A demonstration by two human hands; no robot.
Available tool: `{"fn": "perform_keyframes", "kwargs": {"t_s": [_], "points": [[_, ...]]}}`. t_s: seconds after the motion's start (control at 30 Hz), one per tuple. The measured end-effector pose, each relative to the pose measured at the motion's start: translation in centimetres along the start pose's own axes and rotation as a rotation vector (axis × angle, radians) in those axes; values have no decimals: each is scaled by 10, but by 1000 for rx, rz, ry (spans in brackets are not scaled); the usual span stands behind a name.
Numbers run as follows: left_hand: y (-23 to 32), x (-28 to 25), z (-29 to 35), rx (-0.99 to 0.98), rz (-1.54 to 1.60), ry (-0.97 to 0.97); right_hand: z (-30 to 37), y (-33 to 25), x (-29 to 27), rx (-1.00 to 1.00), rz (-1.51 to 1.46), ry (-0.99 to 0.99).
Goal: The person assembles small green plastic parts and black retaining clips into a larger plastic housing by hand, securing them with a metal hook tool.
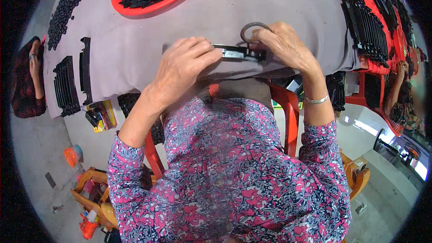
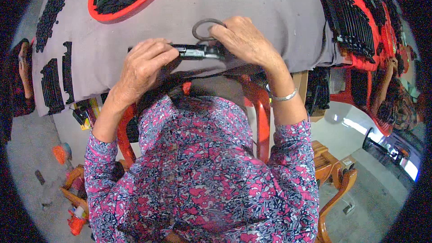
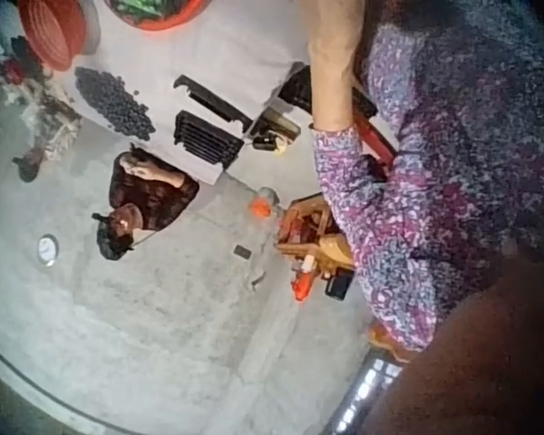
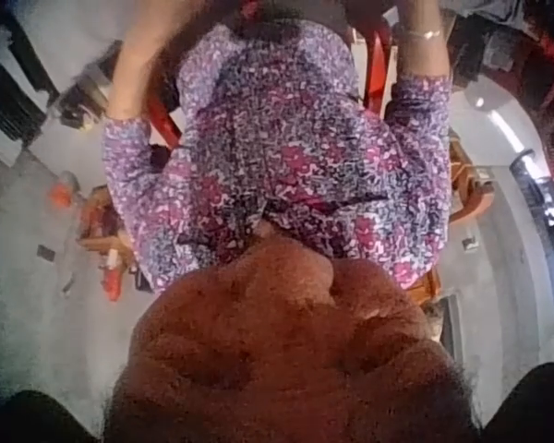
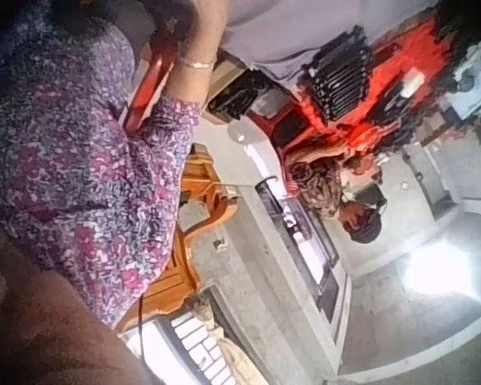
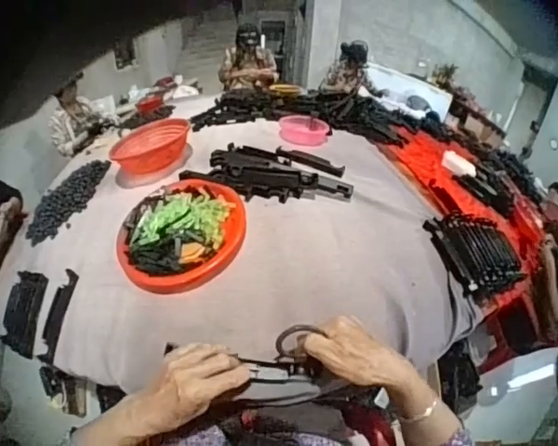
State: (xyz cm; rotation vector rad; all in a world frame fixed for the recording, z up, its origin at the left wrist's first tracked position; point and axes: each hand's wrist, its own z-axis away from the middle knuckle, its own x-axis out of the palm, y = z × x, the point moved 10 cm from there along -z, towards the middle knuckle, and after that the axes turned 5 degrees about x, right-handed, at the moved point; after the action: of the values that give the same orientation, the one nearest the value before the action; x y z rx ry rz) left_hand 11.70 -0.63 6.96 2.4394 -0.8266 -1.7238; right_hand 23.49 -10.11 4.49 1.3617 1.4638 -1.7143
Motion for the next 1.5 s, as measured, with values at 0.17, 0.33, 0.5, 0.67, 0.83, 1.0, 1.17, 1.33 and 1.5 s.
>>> {"fn": "perform_keyframes", "kwargs": {"t_s": [0.17, 0.33, 0.5, 0.67, 0.83, 1.0, 1.17, 1.33, 1.5], "points": [[-5, -10, -7, 91, -147, 113, 16, -7, 21, 114, -229, -98], [-12, -16, 4, -9, -115, 273, 26, -42, 50, 424, -761, -226], [-40, -14, 28, -415, 280, 379, 22, -60, 61, 431, -891, -247], [-38, -4, 19, -502, 242, 253, 23, -54, 68, 471, -959, -253], [-34, -3, 16, -491, 177, 199, 27, -19, 29, 675, -1063, -54], [-22, -5, 12, -388, 156, 135, -2, -10, -29, 344, -1808, 338], [-10, -19, 9, -354, 133, 205, -35, -12, -49, -144, -2095, 234], [1, -14, 18, -301, -11, 217, -43, -6, -25, -20, -2013, 293], [6, -7, 15, -269, -104, 262, -40, 2, -9, 108, -1965, 381]]}}
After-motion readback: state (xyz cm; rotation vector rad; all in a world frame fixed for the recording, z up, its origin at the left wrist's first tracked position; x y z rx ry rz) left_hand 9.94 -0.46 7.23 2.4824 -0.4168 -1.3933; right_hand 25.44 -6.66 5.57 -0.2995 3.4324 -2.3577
